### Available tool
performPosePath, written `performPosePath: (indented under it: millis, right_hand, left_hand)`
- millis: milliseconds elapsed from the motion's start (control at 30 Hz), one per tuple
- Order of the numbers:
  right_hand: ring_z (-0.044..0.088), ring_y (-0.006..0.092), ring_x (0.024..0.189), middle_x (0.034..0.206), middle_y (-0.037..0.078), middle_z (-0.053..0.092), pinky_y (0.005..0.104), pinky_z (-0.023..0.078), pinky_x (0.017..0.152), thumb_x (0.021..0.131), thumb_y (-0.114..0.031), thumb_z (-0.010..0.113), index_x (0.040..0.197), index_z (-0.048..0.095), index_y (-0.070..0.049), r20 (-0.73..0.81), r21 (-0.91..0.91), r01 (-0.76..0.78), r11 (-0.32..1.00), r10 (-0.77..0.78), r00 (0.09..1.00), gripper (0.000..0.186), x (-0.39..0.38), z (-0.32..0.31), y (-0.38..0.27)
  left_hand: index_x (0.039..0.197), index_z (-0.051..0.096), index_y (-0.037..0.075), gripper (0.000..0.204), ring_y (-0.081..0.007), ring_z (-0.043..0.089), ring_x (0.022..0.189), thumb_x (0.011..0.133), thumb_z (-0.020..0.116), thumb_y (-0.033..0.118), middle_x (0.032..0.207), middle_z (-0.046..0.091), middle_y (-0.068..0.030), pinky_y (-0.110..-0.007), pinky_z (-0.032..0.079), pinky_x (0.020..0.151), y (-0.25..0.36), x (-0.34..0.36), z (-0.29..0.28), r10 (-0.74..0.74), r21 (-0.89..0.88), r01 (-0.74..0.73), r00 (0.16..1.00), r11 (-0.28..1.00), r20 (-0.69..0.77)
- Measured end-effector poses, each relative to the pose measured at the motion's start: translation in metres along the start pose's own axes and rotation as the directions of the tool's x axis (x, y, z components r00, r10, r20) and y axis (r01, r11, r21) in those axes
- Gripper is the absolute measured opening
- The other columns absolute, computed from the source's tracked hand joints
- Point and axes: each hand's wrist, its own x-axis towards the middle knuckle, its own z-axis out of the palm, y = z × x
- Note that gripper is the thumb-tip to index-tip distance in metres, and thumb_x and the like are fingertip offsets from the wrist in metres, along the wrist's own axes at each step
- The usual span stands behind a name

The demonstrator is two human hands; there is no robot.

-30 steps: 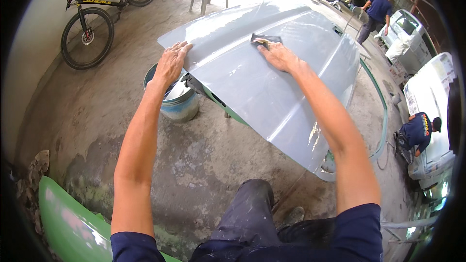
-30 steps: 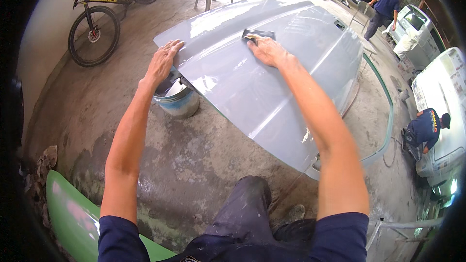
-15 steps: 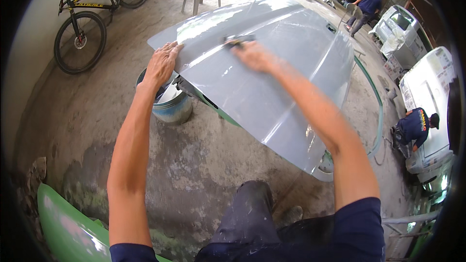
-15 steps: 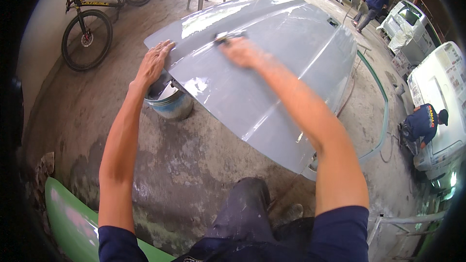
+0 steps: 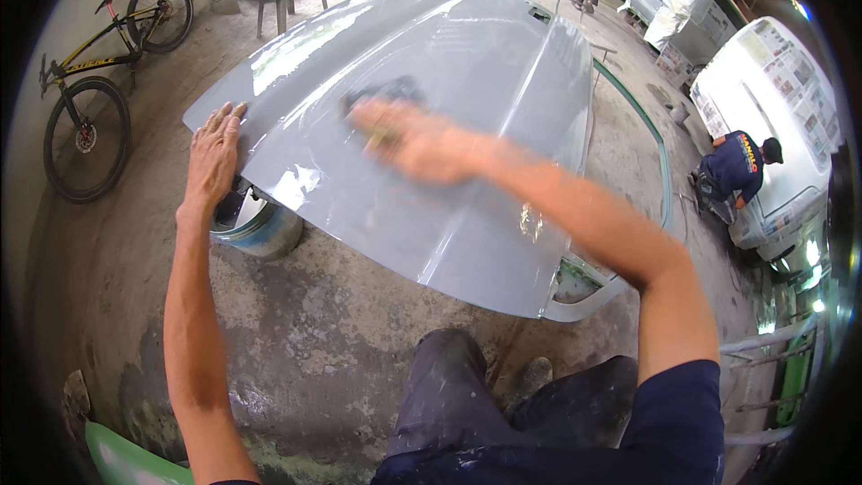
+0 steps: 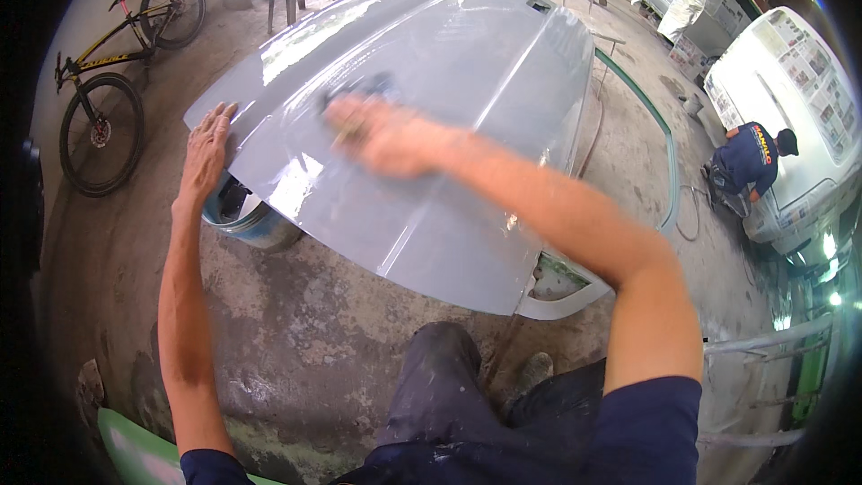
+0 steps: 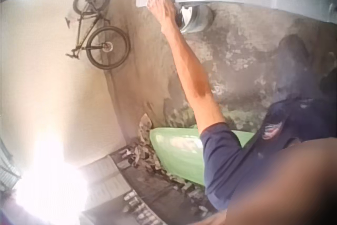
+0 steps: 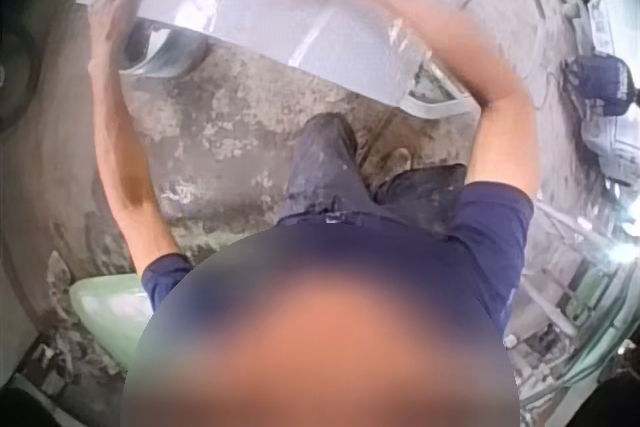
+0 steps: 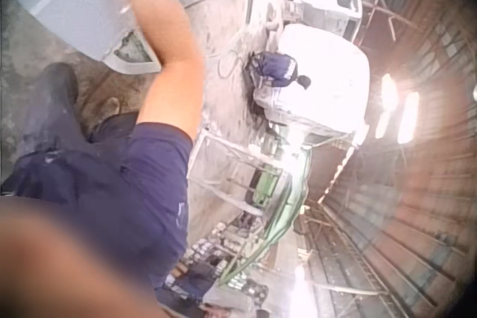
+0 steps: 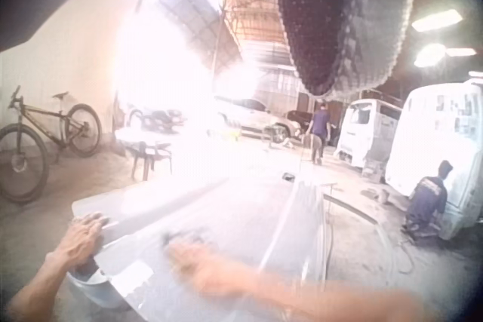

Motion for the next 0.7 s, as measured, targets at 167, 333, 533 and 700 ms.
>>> performPosePath:
  millis: [167, 333, 533, 700]
  right_hand:
    - [0.01, 0.0282, 0.166, 0.18, 0.011, 0.014, 0.0378, 0.01, 0.136, 0.114, -0.055, 0.022, 0.17, 0.021, -0.005, -0.113, 0.039, -0.689, 0.723, 0.689, 0.716, 0.076, -0.002, -0.041, 0.191]
    - [0.015, 0.0307, 0.165, 0.179, 0.014, 0.017, 0.0404, 0.013, 0.135, 0.113, -0.055, 0.023, 0.17, 0.022, -0.006, -0.21, 0.021, -0.78, 0.625, 0.766, 0.608, 0.075, -0.005, -0.019, 0.199]
    - [0.02, 0.0319, 0.164, 0.177, 0.018, 0.021, 0.0426, 0.02, 0.134, 0.114, -0.041, 0.03, 0.166, 0.031, 0.0, -0.122, 0.187, -0.434, 0.881, 0.459, 0.88, 0.066, -0.082, -0.02, 0.086]
    - [0.006, 0.0277, 0.166, 0.179, 0.014, 0.009, 0.0429, 0.009, 0.136, 0.115, -0.048, 0.02, 0.171, 0.013, -0.006, -0.211, 0.061, -0.451, 0.891, 0.453, 0.866, 0.07, -0.143, 0.028, 0.001]
  left_hand:
    - [0.16, 0.052, 0.02, 0.055, -0.032, 0.032, 0.16, 0.116, 0.028, 0.042, 0.169, 0.043, -0.0138, -0.049, 0.019, 0.132, 0.007, 0.002, -0.003, -0.021, 0.109, 0.015, 0.998, 0.994, 0.056]
    - [0.16, 0.052, 0.022, 0.053, -0.0315, 0.031, 0.16, 0.115, 0.03, 0.038, 0.171, 0.04, -0.0141, -0.05, 0.018, 0.132, 0.005, 0.005, 0.0, -0.038, 0.108, 0.031, 0.998, 0.994, 0.056]
    - [0.162, 0.05, 0.022, 0.053, -0.0336, 0.032, 0.16, 0.115, 0.03, 0.039, 0.17, 0.041, -0.0155, -0.052, 0.022, 0.13, -0.001, 0.01, 0.003, -0.043, 0.175, 0.027, 0.996, 0.984, 0.084]
    - [0.163, 0.047, 0.02, 0.054, -0.0346, 0.034, 0.159, 0.115, 0.03, 0.039, 0.169, 0.041, -0.0179, -0.052, 0.026, 0.128, -0.014, 0.017, 0.008, 0.042, 0.202, -0.055, 0.997, 0.978, 0.068]
